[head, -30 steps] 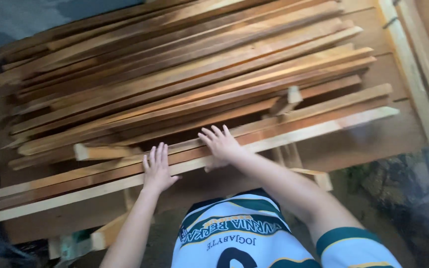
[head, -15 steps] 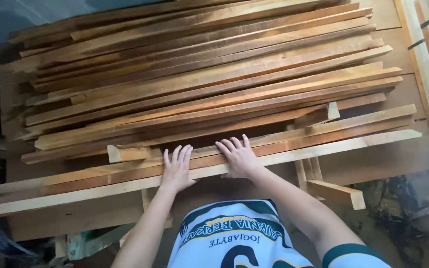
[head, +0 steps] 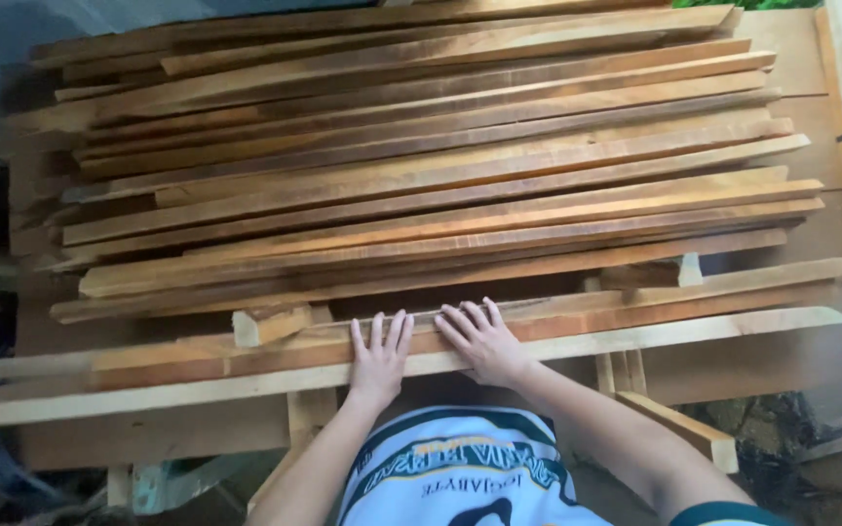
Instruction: The person arranges several wooden planks on a workbench and then uses a black strap to tie them together. They wrap the strap around the stack and secure it by hand.
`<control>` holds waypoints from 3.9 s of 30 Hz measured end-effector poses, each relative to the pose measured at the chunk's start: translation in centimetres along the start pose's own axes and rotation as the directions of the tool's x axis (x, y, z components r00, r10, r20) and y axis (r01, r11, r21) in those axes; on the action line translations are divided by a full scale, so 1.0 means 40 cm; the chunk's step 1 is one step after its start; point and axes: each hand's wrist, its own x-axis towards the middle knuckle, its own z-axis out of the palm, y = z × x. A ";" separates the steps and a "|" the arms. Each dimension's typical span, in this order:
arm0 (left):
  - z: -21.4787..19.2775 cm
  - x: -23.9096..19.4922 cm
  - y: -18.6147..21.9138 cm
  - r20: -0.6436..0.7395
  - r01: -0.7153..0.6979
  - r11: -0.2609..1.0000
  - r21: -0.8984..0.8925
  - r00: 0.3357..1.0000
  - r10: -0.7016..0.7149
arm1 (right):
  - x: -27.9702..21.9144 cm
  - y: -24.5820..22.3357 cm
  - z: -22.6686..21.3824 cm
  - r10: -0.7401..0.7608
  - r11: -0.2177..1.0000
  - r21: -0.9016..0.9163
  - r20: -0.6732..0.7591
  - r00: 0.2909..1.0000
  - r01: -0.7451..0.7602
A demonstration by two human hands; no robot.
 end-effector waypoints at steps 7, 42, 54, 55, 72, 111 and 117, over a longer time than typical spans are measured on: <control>0.020 -0.010 -0.015 -0.107 -0.051 0.998 0.031 0.993 0.054 | -0.001 0.006 -0.007 -0.027 0.999 0.010 -0.258 0.966 0.030; -0.111 0.101 0.256 0.916 -0.462 -0.872 -0.164 0.256 -0.308 | 0.284 0.122 -0.005 -0.251 0.731 0.619 0.634 0.731 -0.287; -0.094 0.028 0.269 0.796 0.051 -0.922 -0.384 0.525 -0.303 | 0.206 0.146 0.015 -0.096 0.703 0.668 0.429 0.898 -0.244; -0.052 -0.009 0.269 0.792 0.049 -0.919 -0.392 0.527 -0.310 | 0.196 0.132 -0.001 -0.095 0.702 0.670 0.422 0.902 -0.240; 0.426 -0.586 -0.149 0.619 -0.496 -0.598 -0.630 0.144 -0.772 | 0.464 -0.441 -0.177 -0.348 0.677 0.478 -0.461 0.816 0.559; 0.255 -0.269 -0.316 0.909 -0.800 -0.592 0.098 0.314 -0.275 | 1.006 -0.620 -0.142 -0.046 0.664 0.516 0.750 0.660 -0.540; 0.151 -0.280 -0.363 0.944 -0.797 -0.604 0.030 0.222 -0.245 | 0.992 -0.626 -0.248 -0.080 0.779 0.446 0.768 0.635 -0.441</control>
